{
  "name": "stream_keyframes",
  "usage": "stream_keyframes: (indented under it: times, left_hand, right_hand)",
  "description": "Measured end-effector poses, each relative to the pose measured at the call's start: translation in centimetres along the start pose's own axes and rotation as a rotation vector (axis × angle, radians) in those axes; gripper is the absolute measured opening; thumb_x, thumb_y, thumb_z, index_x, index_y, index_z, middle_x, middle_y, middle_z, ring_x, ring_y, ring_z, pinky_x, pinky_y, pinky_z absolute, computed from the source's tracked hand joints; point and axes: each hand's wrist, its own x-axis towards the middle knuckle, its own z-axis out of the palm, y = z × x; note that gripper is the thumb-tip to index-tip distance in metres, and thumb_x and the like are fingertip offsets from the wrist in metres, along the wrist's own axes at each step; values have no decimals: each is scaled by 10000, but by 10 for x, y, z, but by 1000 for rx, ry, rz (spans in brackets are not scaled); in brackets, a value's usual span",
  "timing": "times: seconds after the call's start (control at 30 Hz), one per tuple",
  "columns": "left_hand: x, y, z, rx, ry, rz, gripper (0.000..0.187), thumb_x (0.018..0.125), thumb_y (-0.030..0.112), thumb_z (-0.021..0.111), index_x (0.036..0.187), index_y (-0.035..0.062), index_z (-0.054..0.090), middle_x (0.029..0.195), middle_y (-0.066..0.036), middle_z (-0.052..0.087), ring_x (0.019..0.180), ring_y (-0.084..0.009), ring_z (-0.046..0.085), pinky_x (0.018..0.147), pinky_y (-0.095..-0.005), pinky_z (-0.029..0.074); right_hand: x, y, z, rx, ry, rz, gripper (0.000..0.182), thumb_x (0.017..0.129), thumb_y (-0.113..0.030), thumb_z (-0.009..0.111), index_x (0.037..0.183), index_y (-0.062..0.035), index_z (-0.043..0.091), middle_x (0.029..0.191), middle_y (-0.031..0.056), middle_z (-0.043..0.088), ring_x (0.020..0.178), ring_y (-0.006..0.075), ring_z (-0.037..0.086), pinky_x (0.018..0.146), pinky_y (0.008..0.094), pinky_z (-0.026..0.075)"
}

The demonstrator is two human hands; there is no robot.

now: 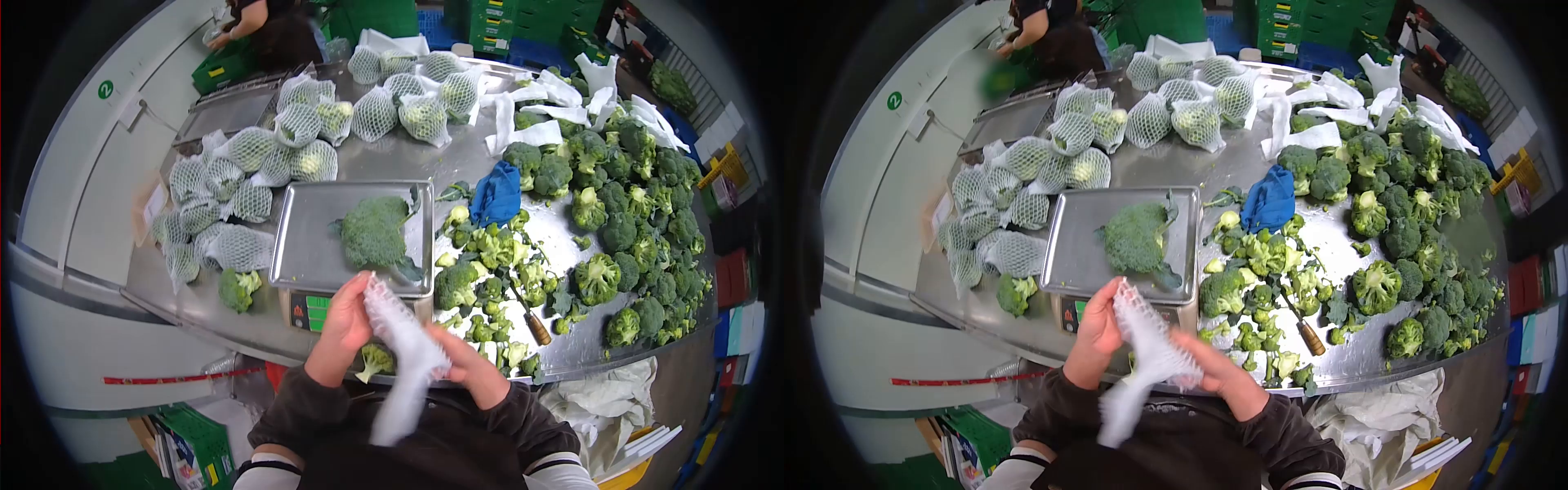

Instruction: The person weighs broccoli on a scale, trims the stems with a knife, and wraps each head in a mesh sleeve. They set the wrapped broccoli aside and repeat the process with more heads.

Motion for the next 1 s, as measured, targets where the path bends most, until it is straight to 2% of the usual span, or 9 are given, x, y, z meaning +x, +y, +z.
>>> stream_keyframes:
  times: [0.17,0.23,0.3,0.37,0.47,0.57,0.7,0.87,1.0]
  left_hand:
    - [-32,-12,-36,105,-54,-383,259,896,169,495,1070,-15,548,1049,-114,611,895,-211,612,855,-381,484]
    - [-35,-15,-33,93,-50,-390,427,874,124,548,1270,8,438,1171,-90,563,958,-183,595,865,-326,486]
    - [-2,10,-73,954,81,-363,228,858,158,583,1026,11,630,877,-43,655,714,-114,605,633,-264,497]
    - [9,42,-47,1150,194,152,217,822,182,620,911,-13,654,763,-29,652,615,-82,575,560,-234,460]
    - [47,68,-63,1503,334,684,324,820,172,605,1057,-46,574,889,-99,654,752,-127,602,645,-254,464]
    - [87,75,-76,1384,464,615,330,846,196,569,1056,-59,557,907,-112,643,777,-159,612,651,-282,468]
    - [95,80,-79,699,397,343,283,893,223,493,967,-39,569,842,-88,623,727,-169,614,652,-272,482]
    - [21,58,4,286,69,401,448,930,371,362,1109,-13,507,1003,-134,609,899,-240,611,822,-355,498]
    - [-8,30,33,55,-91,-10,512,922,433,338,1154,9,507,1100,-147,584,978,-261,587,889,-396,467]
  right_hand:
    - [15,-35,1,-132,-60,-244,447,865,-357,571,1118,9,534,1042,146,616,923,249,617,821,372,504]
    - [28,-37,-2,0,-37,-231,366,896,-289,538,1068,33,561,979,102,635,807,173,627,738,308,527]
    - [38,-51,-18,-260,26,-252,313,890,-236,529,1064,20,576,937,87,645,769,155,628,706,285,522]
    - [45,-70,-5,-1032,360,-370,254,839,-91,495,1056,-35,616,815,47,659,629,93,610,595,216,481]
    - [75,-86,14,-1112,564,-849,315,812,-74,493,1110,-38,587,891,109,645,725,180,607,676,272,469]
    - [128,-101,8,-1276,668,-1311,312,815,-85,503,1110,-5,563,931,181,601,861,315,577,808,334,434]
    - [116,-94,37,-1286,587,-1097,207,799,-83,530,965,16,604,844,152,599,787,268,584,726,329,444]
    - [19,-82,89,-1160,-32,-782,108,835,-91,517,815,0,571,668,21,545,555,65,483,523,222,391]
    - [5,-82,88,-918,105,-275,374,942,-324,451,793,-31,630,556,-10,563,468,18,497,443,168,394]
